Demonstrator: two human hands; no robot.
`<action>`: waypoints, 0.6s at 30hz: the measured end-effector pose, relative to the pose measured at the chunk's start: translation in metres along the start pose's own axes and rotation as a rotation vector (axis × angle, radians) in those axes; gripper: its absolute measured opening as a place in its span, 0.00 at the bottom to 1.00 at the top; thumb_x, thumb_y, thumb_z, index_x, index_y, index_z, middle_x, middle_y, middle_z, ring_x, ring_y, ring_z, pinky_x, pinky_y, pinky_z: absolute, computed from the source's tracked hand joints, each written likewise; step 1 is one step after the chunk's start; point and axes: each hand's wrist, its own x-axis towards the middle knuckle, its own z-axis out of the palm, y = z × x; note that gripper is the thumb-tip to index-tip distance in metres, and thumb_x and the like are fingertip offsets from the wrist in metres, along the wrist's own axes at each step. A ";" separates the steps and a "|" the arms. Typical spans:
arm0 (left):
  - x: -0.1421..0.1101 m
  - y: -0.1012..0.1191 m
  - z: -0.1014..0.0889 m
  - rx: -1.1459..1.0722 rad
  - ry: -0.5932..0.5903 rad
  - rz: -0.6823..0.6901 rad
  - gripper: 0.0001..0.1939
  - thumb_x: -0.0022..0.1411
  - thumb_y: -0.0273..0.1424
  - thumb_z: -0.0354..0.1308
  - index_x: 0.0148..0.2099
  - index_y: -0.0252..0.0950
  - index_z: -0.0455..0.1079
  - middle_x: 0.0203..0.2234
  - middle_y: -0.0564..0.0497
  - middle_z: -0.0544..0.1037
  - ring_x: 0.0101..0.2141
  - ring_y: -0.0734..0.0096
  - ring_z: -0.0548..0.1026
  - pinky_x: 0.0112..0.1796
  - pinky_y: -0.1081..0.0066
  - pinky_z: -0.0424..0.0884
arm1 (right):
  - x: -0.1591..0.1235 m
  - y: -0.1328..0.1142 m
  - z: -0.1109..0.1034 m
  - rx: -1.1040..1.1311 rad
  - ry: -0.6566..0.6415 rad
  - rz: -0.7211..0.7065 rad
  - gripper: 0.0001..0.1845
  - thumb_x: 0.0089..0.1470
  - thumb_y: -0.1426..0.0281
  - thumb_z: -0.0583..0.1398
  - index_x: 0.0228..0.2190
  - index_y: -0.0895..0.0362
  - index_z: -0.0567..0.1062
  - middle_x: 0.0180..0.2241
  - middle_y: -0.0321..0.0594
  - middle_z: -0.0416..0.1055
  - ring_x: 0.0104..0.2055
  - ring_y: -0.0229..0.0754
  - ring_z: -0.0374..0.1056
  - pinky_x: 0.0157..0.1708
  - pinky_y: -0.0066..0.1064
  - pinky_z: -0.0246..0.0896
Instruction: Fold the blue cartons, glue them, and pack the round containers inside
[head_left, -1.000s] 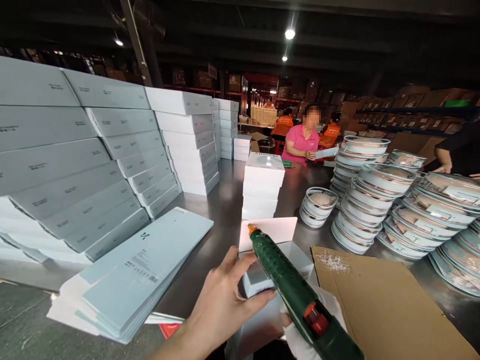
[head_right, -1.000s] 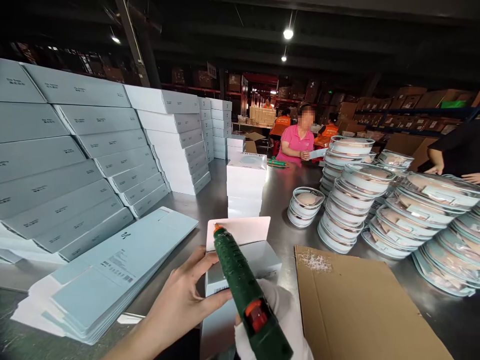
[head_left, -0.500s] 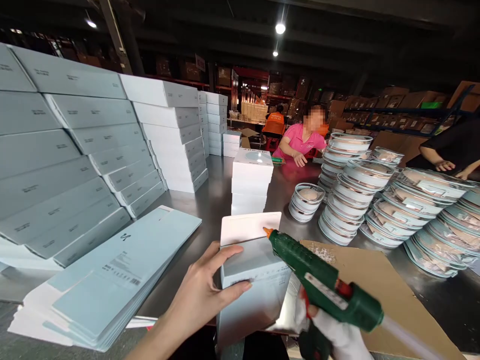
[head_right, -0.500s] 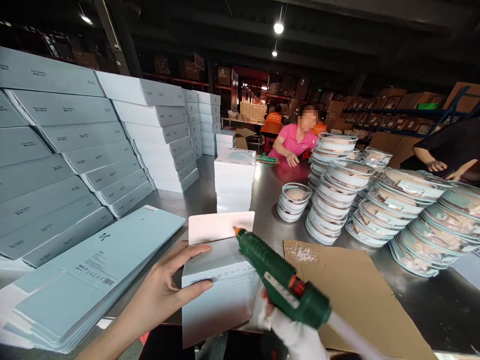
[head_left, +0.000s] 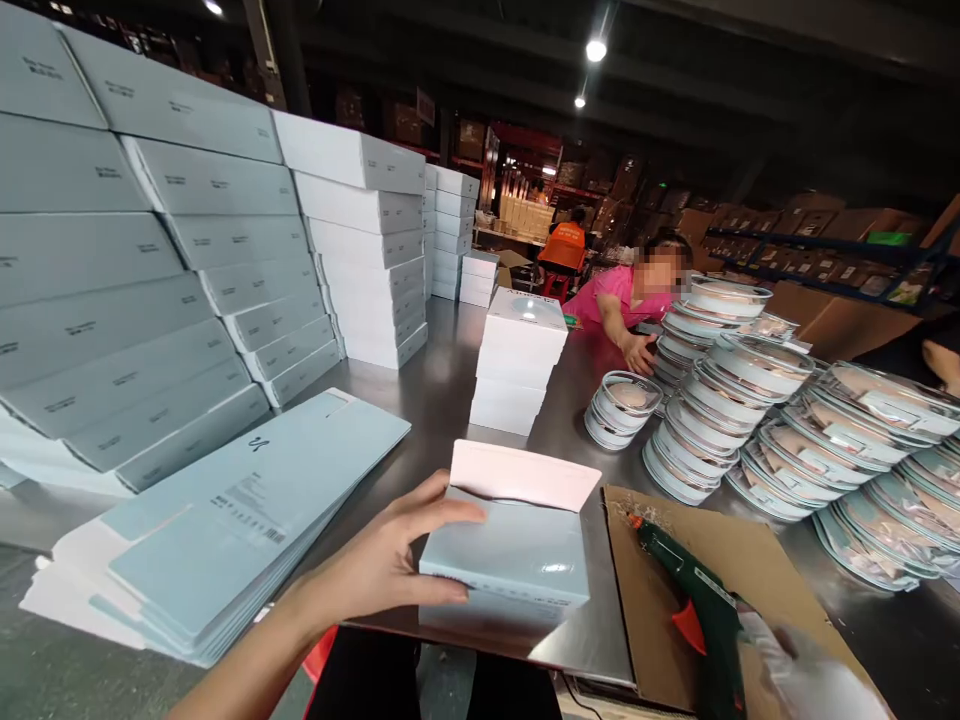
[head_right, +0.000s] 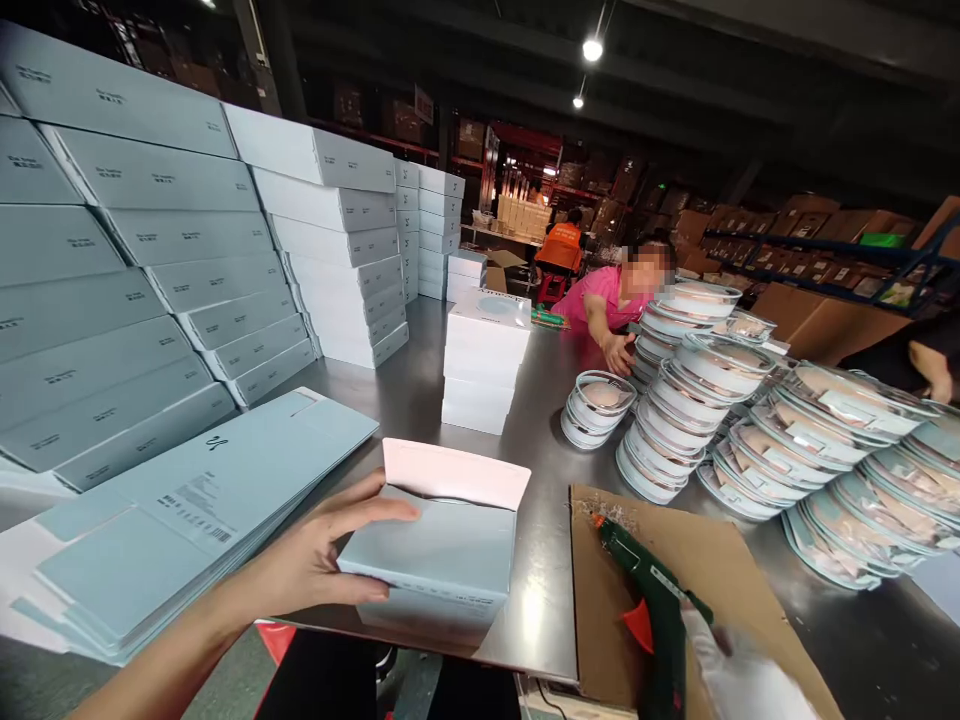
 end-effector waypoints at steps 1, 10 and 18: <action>0.000 -0.001 0.000 -0.004 0.000 0.004 0.24 0.54 0.36 0.74 0.54 0.48 0.79 0.45 0.48 0.76 0.45 0.55 0.78 0.45 0.64 0.78 | 0.000 -0.009 0.013 0.003 0.040 -0.007 0.10 0.47 0.60 0.72 0.34 0.47 0.85 0.21 0.34 0.80 0.27 0.48 0.80 0.29 0.28 0.75; -0.005 -0.012 0.019 -0.145 0.198 0.220 0.27 0.62 0.43 0.70 0.60 0.51 0.65 0.62 0.42 0.64 0.60 0.48 0.71 0.54 0.57 0.74 | -0.014 -0.061 0.148 0.077 -0.418 -0.489 0.45 0.54 0.65 0.71 0.67 0.38 0.60 0.65 0.45 0.69 0.66 0.50 0.66 0.65 0.50 0.57; -0.009 -0.011 0.017 -0.018 0.124 0.405 0.14 0.69 0.32 0.64 0.55 0.49 0.76 0.49 0.46 0.68 0.64 0.50 0.63 0.61 0.57 0.68 | -0.019 -0.079 0.152 -0.144 -0.472 -0.982 0.30 0.57 0.80 0.63 0.58 0.44 0.74 0.46 0.41 0.73 0.53 0.43 0.73 0.53 0.31 0.73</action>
